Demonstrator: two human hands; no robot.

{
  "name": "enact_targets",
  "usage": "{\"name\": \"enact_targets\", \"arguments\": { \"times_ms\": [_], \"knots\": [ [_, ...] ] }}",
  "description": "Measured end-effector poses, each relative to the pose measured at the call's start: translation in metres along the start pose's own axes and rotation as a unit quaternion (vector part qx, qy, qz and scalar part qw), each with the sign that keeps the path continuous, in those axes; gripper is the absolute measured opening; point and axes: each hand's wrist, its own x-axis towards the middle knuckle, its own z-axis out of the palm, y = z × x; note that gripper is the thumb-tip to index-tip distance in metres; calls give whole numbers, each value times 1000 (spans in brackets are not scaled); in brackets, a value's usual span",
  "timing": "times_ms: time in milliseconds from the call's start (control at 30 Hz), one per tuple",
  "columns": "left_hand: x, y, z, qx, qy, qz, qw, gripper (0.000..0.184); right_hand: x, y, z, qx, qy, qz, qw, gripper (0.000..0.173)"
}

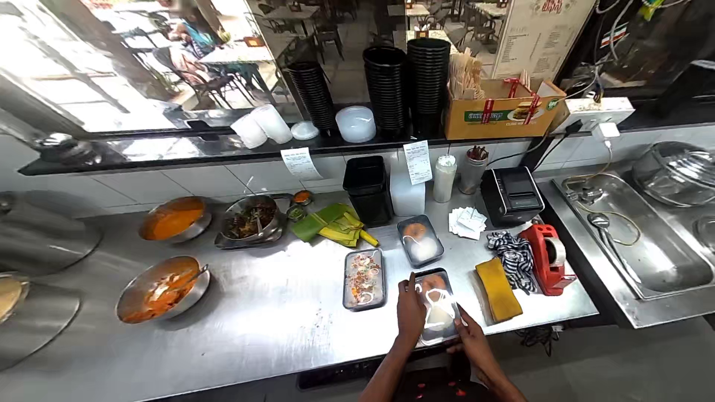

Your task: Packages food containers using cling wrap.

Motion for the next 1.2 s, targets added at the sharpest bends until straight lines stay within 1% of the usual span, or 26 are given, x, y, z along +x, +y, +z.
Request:
{"name": "enact_targets", "arguments": {
  "times_ms": [67, 100, 167, 233, 300, 367, 400, 467, 533, 567, 633, 700, 767, 867, 933, 967, 1033, 1133, 1200],
  "knots": [
    [-1, 1, 7, 30, 19, -3, 999, 53, 4, 1, -1, 11, 14, 8, 1000, 48],
    [1, 1, 8, 48, 23, 4, 999, 52, 6, 1, -3, -5, 19, 7, 1000, 47],
    [7, -4, 10, 63, 29, 32, 997, 47, 10, 2, -6, -85, 32, -2, 996, 46],
    [13, -9, 12, 52, 29, 54, 997, 44, 12, 3, -6, -162, 44, -13, 986, 46],
    [16, -11, 12, 26, 27, 57, 998, 44, 15, 0, -7, -209, 42, -8, 977, 47],
    [19, -9, 11, 33, 13, 47, 998, 44, 20, -3, -8, -233, 38, 1, 972, 48],
    [18, -6, 10, 59, 1, 40, 997, 46, 21, -3, -8, -239, 33, 8, 970, 48],
    [17, 3, 9, 155, -19, 36, 987, 51, 24, -4, -10, -239, 23, 29, 970, 47],
    [15, 11, 12, 253, -27, 73, 964, 55, 27, -6, -13, -257, 22, 33, 966, 46],
    [13, 11, 15, 279, -27, 105, 954, 60, 29, -8, -14, -293, 27, 27, 955, 45],
    [11, 6, 23, 294, -14, 174, 940, 66, 29, -16, -11, -393, 45, 20, 918, 45],
    [12, 0, 26, 282, -2, 213, 936, 60, 28, -26, -3, -485, 52, 6, 873, 51],
    [9, -6, 29, 262, -12, 223, 939, 56, 30, -27, 7, -565, 62, -41, 821, 58],
    [4, -15, 37, 234, -3, 220, 947, 61, 48, -17, 12, -638, 72, -142, 753, 60],
    [4, -15, 38, 223, -1, 217, 950, 63, 60, -15, 10, -665, 62, -185, 721, 62],
    [4, -14, 41, 223, -3, 217, 951, 64, 64, -14, 5, -671, 58, -196, 712, 63],
    [5, -16, 40, 235, -5, 216, 947, 65, 70, -14, 2, -663, 38, -207, 719, 64],
    [6, -18, 39, 232, 0, 223, 947, 65, 81, -27, 3, -647, -8, -179, 741, 68],
    [5, -19, 38, 231, -1, 223, 947, 64, 95, -33, 8, -635, -10, -186, 750, 66]
  ]
}}
